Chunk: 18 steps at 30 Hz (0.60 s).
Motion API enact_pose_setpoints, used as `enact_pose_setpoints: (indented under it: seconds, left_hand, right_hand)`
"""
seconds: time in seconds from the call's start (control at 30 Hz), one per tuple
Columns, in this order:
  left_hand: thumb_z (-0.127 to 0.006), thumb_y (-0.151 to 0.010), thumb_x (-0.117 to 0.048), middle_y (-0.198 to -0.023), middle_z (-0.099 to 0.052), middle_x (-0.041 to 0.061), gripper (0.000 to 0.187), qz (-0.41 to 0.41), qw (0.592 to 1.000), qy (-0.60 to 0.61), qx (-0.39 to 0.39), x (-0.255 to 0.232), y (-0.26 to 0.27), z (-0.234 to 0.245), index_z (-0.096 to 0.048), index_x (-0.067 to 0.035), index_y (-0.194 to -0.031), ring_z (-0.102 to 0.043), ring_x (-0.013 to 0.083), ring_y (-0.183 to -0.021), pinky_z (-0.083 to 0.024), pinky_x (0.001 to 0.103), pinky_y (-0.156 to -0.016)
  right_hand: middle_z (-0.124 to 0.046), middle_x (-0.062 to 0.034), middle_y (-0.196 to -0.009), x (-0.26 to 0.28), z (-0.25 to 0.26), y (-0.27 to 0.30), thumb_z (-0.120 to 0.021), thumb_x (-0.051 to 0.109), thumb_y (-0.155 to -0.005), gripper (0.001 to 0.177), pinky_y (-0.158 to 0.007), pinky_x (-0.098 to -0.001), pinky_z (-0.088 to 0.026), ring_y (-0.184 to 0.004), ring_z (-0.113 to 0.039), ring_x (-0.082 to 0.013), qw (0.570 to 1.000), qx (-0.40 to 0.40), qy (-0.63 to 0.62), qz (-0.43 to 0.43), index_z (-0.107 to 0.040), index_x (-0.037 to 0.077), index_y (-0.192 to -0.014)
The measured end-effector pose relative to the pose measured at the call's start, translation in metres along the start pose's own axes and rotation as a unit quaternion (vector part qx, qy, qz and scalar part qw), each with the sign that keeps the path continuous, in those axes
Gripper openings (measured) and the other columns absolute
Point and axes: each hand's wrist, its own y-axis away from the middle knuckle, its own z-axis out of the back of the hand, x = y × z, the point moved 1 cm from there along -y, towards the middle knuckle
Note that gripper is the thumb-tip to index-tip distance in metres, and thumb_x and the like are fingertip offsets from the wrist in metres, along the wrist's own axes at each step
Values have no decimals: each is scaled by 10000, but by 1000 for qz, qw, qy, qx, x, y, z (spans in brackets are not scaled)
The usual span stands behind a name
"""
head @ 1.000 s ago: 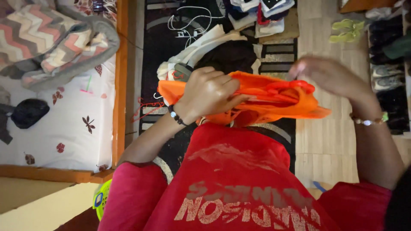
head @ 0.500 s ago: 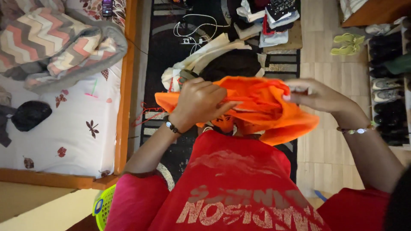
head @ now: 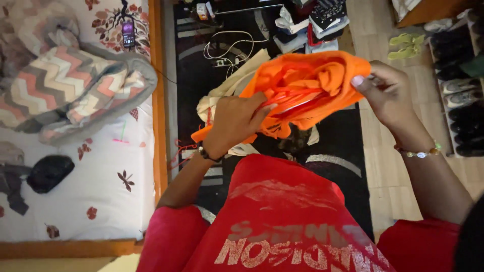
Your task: Hanging clothes on hangers and placing them on a closet rod.
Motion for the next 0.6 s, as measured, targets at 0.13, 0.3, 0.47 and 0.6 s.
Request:
enact_pose_setpoints:
  seconds: [0.13,0.3,0.47,0.6]
  left_hand:
    - [-708,-968,-300,-640,-627,88,219,-23,999,0,-33,14,4,9,-631,-105,-907,-606,326,-573,-439,451,-534]
    - [-716,-957,-277,-656,-608,94,190,-36,997,-6,-61,28,9,31,-646,-106,-914,-602,321,-603,-434,457,-559]
    - [-742,-921,-275,-642,-606,86,162,-25,998,-10,-65,41,16,42,-679,-127,-900,-597,314,-587,-425,444,-534]
    - [-750,-918,-270,-663,-615,80,167,-35,997,-13,-70,48,21,51,-666,-128,-891,-599,314,-602,-428,445,-550]
  right_hand:
    - [-657,-49,-1212,14,-26,-6,-672,85,-1074,305,-991,-280,-491,-1102,-604,-110,996,28,84,31,-622,-13,-1358]
    - [-615,-113,-1394,30,-55,-12,-739,87,-950,580,-1139,-354,-455,-1299,-582,-185,979,63,170,95,-524,20,-1484]
    - [-592,-129,-1398,22,-69,-13,-785,97,-908,761,-1107,-352,-473,-1260,-598,-196,963,16,247,110,-417,56,-1573]
    - [-631,-152,-1390,-1,-63,-10,-802,27,-901,714,-1083,-372,-490,-1240,-623,-252,928,-17,350,129,-473,55,-1534]
